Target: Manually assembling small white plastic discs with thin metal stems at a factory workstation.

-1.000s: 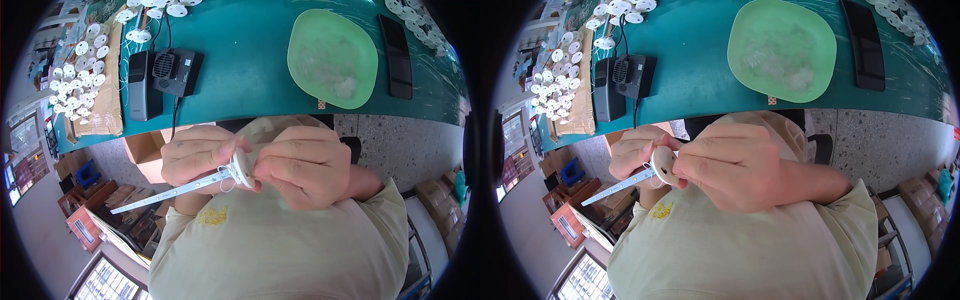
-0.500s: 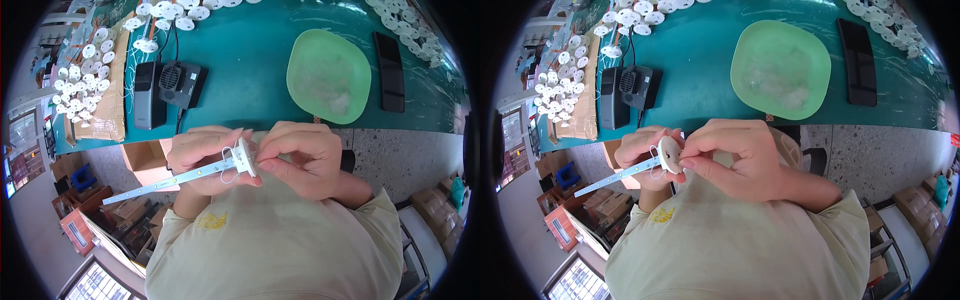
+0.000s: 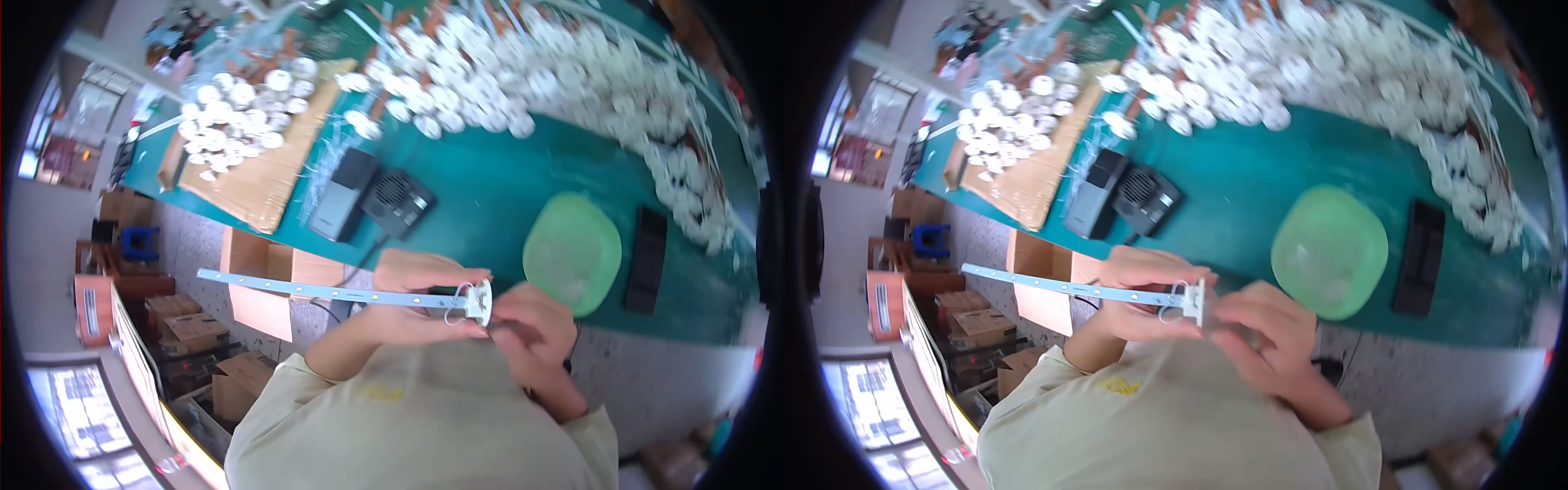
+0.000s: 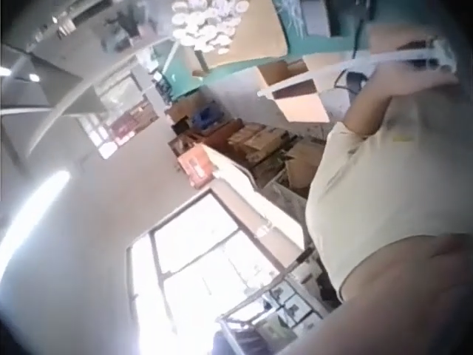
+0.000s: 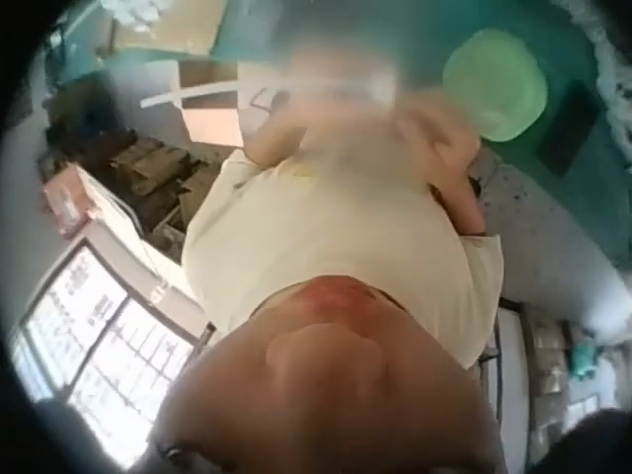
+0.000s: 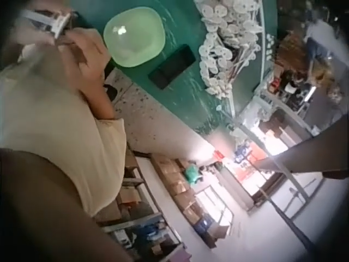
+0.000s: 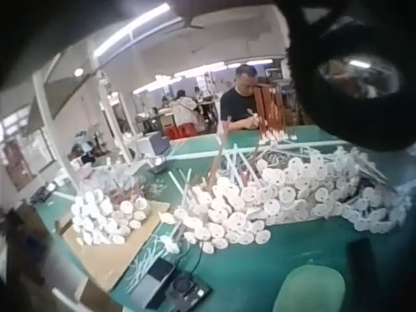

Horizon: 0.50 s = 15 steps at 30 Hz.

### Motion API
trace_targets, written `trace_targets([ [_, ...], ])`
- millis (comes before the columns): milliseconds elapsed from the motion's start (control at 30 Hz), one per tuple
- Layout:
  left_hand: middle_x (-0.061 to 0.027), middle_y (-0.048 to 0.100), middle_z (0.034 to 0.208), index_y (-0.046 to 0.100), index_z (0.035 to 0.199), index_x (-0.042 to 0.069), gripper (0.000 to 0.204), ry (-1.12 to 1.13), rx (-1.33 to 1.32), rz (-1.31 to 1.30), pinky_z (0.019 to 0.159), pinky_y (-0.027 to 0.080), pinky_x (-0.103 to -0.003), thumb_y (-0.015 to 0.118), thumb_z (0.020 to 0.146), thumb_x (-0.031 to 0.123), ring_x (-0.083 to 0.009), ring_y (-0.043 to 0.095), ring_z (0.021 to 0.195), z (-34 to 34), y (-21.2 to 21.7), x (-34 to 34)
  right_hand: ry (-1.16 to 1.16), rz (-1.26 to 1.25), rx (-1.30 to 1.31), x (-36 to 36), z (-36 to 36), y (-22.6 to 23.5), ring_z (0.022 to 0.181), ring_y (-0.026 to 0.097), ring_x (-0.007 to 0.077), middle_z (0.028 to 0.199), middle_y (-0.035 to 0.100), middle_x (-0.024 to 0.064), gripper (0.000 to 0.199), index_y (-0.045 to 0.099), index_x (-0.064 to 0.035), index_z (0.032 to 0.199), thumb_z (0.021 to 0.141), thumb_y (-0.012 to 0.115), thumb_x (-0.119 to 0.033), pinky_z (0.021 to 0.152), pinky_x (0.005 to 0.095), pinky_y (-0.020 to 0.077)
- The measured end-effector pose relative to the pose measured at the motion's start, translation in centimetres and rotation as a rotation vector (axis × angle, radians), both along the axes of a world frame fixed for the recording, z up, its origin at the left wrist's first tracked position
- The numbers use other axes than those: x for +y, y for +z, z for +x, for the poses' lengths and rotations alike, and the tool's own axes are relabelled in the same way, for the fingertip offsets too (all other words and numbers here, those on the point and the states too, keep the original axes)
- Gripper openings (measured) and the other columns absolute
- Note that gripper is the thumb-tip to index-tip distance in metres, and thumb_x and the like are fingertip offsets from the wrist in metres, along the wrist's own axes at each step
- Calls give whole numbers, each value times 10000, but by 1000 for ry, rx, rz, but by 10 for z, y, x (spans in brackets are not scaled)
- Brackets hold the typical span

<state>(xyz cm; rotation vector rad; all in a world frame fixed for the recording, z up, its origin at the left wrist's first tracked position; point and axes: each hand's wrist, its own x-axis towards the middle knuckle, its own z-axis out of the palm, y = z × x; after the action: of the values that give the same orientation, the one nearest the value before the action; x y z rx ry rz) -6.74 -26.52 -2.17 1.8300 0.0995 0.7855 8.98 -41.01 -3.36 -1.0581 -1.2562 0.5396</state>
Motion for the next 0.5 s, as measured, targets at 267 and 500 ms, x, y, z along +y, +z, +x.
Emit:
trace_targets([
  [267,-132,734,932,719,978,-59,346,610,458,254,778,559,-297,860,691,74,-163,697,871,-76,56,76,-219,-41,-113,-26,14,-4,763,618,238,859,670,158,159,598,9,897,785,697,66,682,321,484],
  [500,-98,700,684,711,824,-52,360,897,1006,205,589,558,-273,851,654,231,-158,716,628,-150,156,270,-341,-86,-416,-23,10,19,742,623,263,774,669,115,151,609,-7,756,717,719,89,677,333,489],
])
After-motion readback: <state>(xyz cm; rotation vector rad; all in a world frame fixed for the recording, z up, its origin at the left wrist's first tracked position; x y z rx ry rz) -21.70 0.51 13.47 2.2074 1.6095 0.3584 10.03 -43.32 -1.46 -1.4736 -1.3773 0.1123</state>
